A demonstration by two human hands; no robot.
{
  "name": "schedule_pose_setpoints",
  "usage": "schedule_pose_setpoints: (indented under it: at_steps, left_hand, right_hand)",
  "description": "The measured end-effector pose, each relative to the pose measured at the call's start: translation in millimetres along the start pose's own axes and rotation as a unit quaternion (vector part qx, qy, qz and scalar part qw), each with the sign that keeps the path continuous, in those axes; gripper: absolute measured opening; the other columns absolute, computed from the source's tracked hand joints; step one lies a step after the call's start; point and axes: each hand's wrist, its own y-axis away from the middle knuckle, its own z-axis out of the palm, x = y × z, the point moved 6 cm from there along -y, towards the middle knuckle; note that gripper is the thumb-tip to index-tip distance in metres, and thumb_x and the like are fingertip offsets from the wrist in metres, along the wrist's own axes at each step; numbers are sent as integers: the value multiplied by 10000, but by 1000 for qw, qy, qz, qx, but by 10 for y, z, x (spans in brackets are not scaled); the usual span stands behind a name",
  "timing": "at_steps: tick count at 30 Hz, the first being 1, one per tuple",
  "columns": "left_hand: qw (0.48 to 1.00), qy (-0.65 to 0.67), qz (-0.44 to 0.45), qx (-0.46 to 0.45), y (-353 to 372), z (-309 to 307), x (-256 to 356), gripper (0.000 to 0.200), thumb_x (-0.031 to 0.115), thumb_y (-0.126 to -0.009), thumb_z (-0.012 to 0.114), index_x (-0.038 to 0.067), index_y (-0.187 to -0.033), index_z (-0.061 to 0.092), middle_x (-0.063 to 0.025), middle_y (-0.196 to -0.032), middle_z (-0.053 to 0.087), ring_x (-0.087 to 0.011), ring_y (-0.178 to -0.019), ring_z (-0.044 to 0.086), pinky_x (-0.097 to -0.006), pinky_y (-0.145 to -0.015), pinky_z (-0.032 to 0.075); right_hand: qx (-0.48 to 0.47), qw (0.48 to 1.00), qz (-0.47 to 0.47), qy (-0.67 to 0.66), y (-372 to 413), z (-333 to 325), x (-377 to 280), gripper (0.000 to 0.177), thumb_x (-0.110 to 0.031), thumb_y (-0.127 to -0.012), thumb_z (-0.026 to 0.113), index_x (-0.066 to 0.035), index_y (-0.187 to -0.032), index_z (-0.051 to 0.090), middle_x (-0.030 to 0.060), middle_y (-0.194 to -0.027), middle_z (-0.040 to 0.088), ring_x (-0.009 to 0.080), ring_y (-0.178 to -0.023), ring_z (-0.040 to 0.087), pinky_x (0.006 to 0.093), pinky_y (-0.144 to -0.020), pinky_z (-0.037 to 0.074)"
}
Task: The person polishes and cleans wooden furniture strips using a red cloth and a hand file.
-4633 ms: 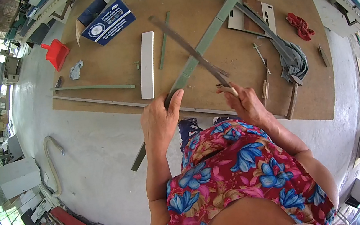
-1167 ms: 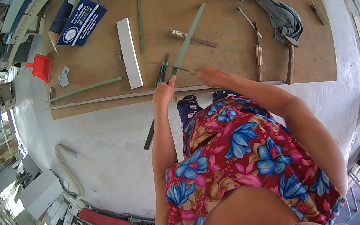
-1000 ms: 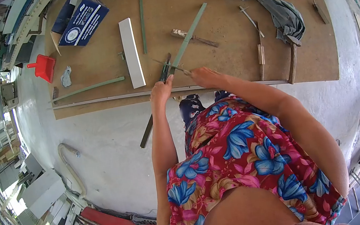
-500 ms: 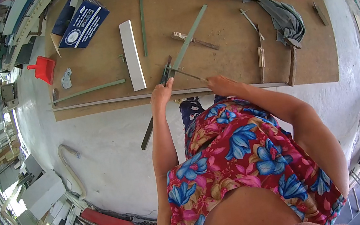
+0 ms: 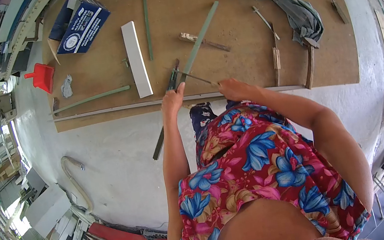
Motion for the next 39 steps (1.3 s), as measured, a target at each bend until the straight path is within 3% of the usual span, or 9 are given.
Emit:
schedule_pose_setpoints:
  at_steps: [7, 13, 19, 22, 25, 31, 34, 37, 39]
  left_hand:
    - [1000, 1, 0, -7, 21, -96, 81, 786, 668, -835, 365, -53, -998, 631, -299, -1024, 592, -432, -1035, 547, -476, -886, 426]
    - [1000, -14, -10, 0, -67, 28, -25, 765, 650, -843, 369, -53, -988, 635, -301, -1029, 590, -428, -1034, 548, -469, -890, 425]
    - [998, -40, 19, 37, 72, -162, 158, 781, 653, -841, 370, -70, -974, 632, -309, -1014, 588, -433, -1019, 552, -472, -885, 426]
    - [999, -27, 8, 38, 94, -186, 59, 776, 647, -845, 369, -72, -968, 634, -310, -1008, 589, -435, -1015, 553, -475, -882, 426]
    - [999, -24, 24, 17, 12, -50, -15, 773, 652, -840, 373, -63, -962, 640, -307, -1006, 591, -430, -1018, 555, -478, -876, 429]
    - [999, -25, 0, 35, 93, -216, 139, 792, 662, -837, 368, -71, -969, 635, -312, -1021, 584, -434, -1020, 552, -482, -877, 429]
    - [999, -22, 7, 32, 144, -179, 120, 794, 661, -838, 368, -73, -995, 624, -313, -1017, 585, -443, -1015, 551, -481, -876, 431]
    - [1000, -1, 15, 1, 36, 12, 11, 799, 666, -832, 377, -73, -1017, 615, -316, -1029, 580, -438, -1025, 549, -472, -880, 433]
    - [1000, 0, 14, -5, 62, 142, 17, 799, 667, -834, 370, -73, -1009, 617, -320, -1037, 575, -434, -1036, 544, -469, -883, 431]
  right_hand:
    - [24, 994, 81, -74, -340, -225, -345, 257, -154, -860, 431, 61, -881, 571, 304, -834, 593, 451, -855, 591, 496, -740, 472]
    - [7, 999, -14, 47, 172, -173, -149, 196, -85, -782, 497, 57, -860, 607, 299, -868, 609, 425, -848, 619, 496, -711, 495]
    - [49, 995, 78, -44, -377, -113, -244, 219, -126, -819, 467, 69, -844, 563, 317, -850, 585, 428, -853, 603, 484, -689, 484]
    - [-14, 999, -45, 17, 99, 1, -60, 242, -150, -842, 450, 58, -862, 573, 304, -874, 598, 430, -804, 613, 484, -677, 488]
    - [55, 998, -15, -7, 299, -276, -126, 225, -102, -793, 493, 62, -885, 618, 279, -823, 621, 432, -792, 625, 491, -685, 499]
    - [34, 998, 50, -32, -119, -358, -415, 242, -122, -830, 464, 84, -812, 588, 268, -842, 588, 420, -800, 608, 478, -710, 489]
    - [3, 992, -111, 55, 118, 54, -31, 269, -151, -856, 448, 79, -833, 587, 274, -793, 597, 447, -777, 597, 509, -730, 473]
    - [72, 997, 6, -19, 443, -91, 192, 265, -145, -846, 452, 80, -806, 587, 281, -788, 595, 443, -764, 597, 494, -714, 480]
    - [6, 1000, -8, -10, 196, -131, 120, 267, -144, -825, 463, 84, -853, 599, 292, -852, 606, 429, -811, 614, 489, -704, 487]
